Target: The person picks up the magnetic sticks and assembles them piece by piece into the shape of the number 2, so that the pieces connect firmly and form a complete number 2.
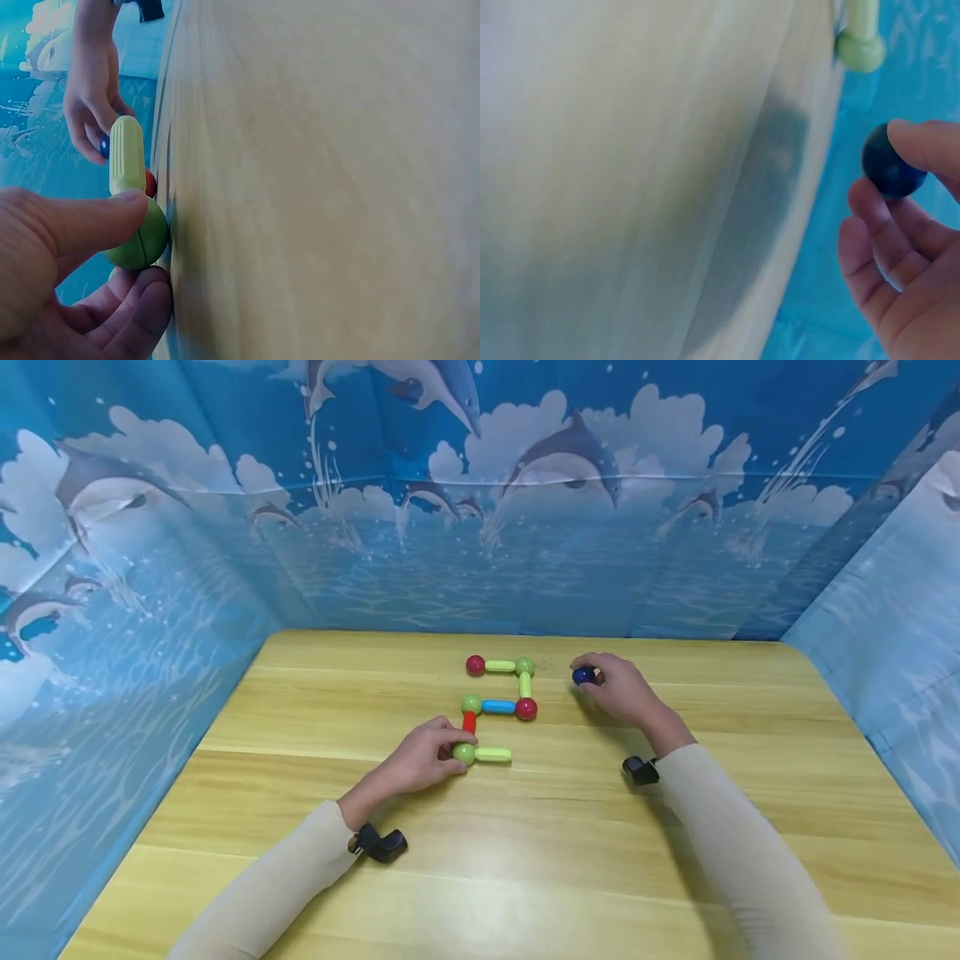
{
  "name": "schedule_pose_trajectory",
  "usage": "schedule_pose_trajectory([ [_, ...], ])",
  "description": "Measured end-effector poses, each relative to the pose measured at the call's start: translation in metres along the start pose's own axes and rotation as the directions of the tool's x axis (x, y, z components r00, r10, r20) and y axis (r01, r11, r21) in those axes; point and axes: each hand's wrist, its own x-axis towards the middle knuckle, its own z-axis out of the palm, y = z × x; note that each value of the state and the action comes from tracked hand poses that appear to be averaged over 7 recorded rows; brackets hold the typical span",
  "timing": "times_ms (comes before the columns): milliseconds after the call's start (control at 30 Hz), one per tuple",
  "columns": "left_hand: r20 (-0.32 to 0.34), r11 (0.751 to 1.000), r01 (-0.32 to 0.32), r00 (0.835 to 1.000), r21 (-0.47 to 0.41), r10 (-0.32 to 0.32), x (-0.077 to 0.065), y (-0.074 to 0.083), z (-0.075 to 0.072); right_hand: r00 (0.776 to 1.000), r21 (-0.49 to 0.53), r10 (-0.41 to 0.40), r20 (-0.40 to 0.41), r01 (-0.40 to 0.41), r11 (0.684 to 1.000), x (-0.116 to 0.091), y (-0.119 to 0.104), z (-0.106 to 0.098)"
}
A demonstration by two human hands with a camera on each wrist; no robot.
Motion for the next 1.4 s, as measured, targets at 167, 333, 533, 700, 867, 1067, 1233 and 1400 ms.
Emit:
schedule_pose_trajectory([
  [167, -0.003, 1.0, 0.021, 1.0, 0.003, -0.021, 0.002, 0.002, -0.001, 0.997, 0.049, -0.072, -0.035, 0.073, 0.996, -0.039, 0.001, -0.012],
  [333, -0.006, 0.999, 0.039, 0.999, -0.001, -0.039, 0.005, 0.006, -0.001, 0.99, 0.013, -0.104, -0.096, 0.106, 0.994, -0.074, 0.007, -0.025],
  [533, -0.008, 0.998, 0.063, 0.998, 0.004, -0.063, 0.006, 0.009, 0.0, 0.996, -0.009, -0.079, -0.049, 0.079, 0.997, -0.1, 0.013, -0.026],
  [700, -0.009, 0.997, 0.08, 0.997, 0.018, -0.08, 0.007, 0.008, 0.0, 0.994, 0.029, -0.103, -0.029, 0.104, 0.994, -0.101, 0.007, -0.016],
  [867, -0.014, 0.997, 0.073, 0.997, 0.004, -0.073, 0.007, 0.006, 0.0, 0.99, 0.088, -0.14, -0.02, 0.141, 0.986, -0.093, -0.003, -0.006],
  [1067, -0.01, 0.997, 0.072, 0.997, -0.006, -0.072, 0.006, 0.005, 0.001, 0.986, 0.121, -0.169, 0.012, 0.166, 0.979, -0.086, -0.009, 0.007],
  [1233, -0.009, 0.997, 0.08, 0.997, -0.011, -0.08, 0.007, 0.006, 0.001, 0.99, 0.123, -0.139, 0.03, 0.135, 0.983, -0.082, -0.013, 0.018],
  [1400, -0.015, 0.996, 0.086, 0.996, -0.01, -0.086, 0.008, 0.005, 0.0, 0.99, 0.118, -0.123, 0.067, 0.115, 0.986, -0.074, -0.025, 0.025],
])
